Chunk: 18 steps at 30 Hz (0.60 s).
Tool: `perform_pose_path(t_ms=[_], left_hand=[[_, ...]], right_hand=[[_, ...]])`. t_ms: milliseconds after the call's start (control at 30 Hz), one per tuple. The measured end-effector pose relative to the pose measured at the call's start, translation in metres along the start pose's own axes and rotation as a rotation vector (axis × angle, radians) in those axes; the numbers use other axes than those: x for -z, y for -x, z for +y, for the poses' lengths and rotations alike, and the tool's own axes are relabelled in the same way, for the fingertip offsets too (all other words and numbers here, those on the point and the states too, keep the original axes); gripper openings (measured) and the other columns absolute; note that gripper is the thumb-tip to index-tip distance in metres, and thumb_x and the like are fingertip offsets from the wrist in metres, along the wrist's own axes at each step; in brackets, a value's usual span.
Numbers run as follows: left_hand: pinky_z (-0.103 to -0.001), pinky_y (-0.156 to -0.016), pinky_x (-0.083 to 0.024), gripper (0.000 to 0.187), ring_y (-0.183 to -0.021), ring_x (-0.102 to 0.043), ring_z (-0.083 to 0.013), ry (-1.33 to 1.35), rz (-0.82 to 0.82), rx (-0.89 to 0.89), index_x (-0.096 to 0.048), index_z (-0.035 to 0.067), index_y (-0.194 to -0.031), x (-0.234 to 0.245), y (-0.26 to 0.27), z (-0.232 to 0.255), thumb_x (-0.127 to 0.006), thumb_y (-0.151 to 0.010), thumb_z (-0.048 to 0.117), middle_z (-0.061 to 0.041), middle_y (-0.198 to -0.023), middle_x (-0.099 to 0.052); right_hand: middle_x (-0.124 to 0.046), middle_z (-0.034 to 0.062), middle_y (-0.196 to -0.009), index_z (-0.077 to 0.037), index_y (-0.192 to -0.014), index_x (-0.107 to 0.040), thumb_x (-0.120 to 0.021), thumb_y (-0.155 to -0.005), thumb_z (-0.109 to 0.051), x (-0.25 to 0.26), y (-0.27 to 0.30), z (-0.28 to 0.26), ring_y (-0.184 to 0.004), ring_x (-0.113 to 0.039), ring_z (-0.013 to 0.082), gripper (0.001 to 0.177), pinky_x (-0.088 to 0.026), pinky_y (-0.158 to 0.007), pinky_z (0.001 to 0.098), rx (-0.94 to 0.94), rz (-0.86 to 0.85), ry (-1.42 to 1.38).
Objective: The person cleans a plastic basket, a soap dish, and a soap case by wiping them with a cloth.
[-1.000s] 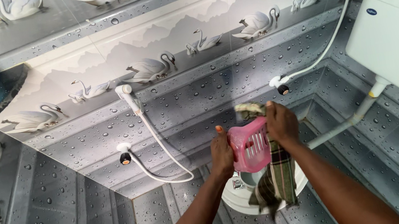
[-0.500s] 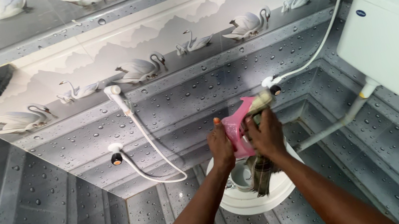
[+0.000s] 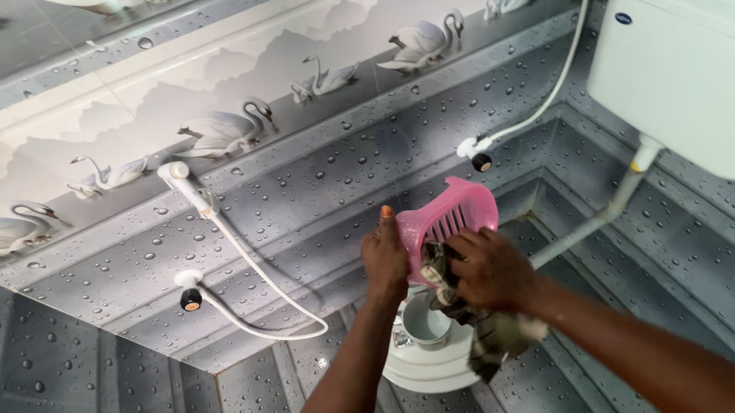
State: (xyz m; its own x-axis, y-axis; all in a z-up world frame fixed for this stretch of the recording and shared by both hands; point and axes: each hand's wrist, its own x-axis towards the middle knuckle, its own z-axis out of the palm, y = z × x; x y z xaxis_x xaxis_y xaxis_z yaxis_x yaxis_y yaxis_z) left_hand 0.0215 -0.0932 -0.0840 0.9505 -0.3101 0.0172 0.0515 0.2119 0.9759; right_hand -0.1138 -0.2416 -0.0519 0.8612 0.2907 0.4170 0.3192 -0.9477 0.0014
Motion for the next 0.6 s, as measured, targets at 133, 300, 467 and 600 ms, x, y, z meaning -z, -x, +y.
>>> perform_pose_path(t_ms=[133,300,467,600], left_hand=[[-0.034,-0.040,-0.041,0.060,-0.048,-0.062,-0.0163,0.103,-0.142,0.126,-0.056,0.006,-0.065,-0.001,0.007,0.018,-0.050,-0.102,0.053,-0.002,-0.054,-0.053],[-0.030,-0.042,-0.044,0.065,-0.048,-0.052,-0.0096,0.006,-0.069,0.004,-0.063,0.003,-0.070,-0.019,0.011,0.028,-0.051,-0.103,0.057,-0.001,-0.059,-0.059],[-0.032,-0.038,-0.036,0.067,-0.042,-0.043,-0.0100,-0.079,-0.076,-0.072,-0.053,0.006,-0.061,-0.038,0.016,0.025,-0.048,-0.103,0.057,0.000,-0.051,-0.048],[-0.032,-0.039,-0.033,0.067,-0.043,-0.039,-0.0098,-0.066,-0.113,-0.136,-0.045,0.008,-0.057,-0.038,0.010,0.018,-0.052,-0.104,0.055,0.001,-0.051,-0.043]], right_hand=[[-0.066,0.0123,-0.100,-0.012,-0.092,-0.069,-0.069,-0.077,-0.023,0.010,0.021,0.060,-0.094,-0.063,0.0269,0.019,-0.052,-0.074,0.0456,0.183,0.043,0.183],[-0.064,0.0125,-0.108,-0.009,-0.102,-0.067,-0.068,-0.080,-0.022,0.031,0.018,0.073,-0.102,-0.063,0.0291,0.026,-0.052,-0.083,0.0478,0.045,0.219,0.285],[-0.060,0.0129,-0.109,-0.006,-0.111,-0.065,-0.067,-0.080,-0.016,0.024,0.017,0.072,-0.106,-0.061,0.0322,0.032,-0.048,-0.084,0.0480,-0.263,0.255,0.262],[-0.061,0.0133,-0.102,-0.004,-0.099,-0.065,-0.067,-0.075,-0.016,-0.006,0.030,0.051,-0.094,-0.062,0.0323,0.027,-0.050,-0.083,0.0494,-0.473,0.134,-0.001]])
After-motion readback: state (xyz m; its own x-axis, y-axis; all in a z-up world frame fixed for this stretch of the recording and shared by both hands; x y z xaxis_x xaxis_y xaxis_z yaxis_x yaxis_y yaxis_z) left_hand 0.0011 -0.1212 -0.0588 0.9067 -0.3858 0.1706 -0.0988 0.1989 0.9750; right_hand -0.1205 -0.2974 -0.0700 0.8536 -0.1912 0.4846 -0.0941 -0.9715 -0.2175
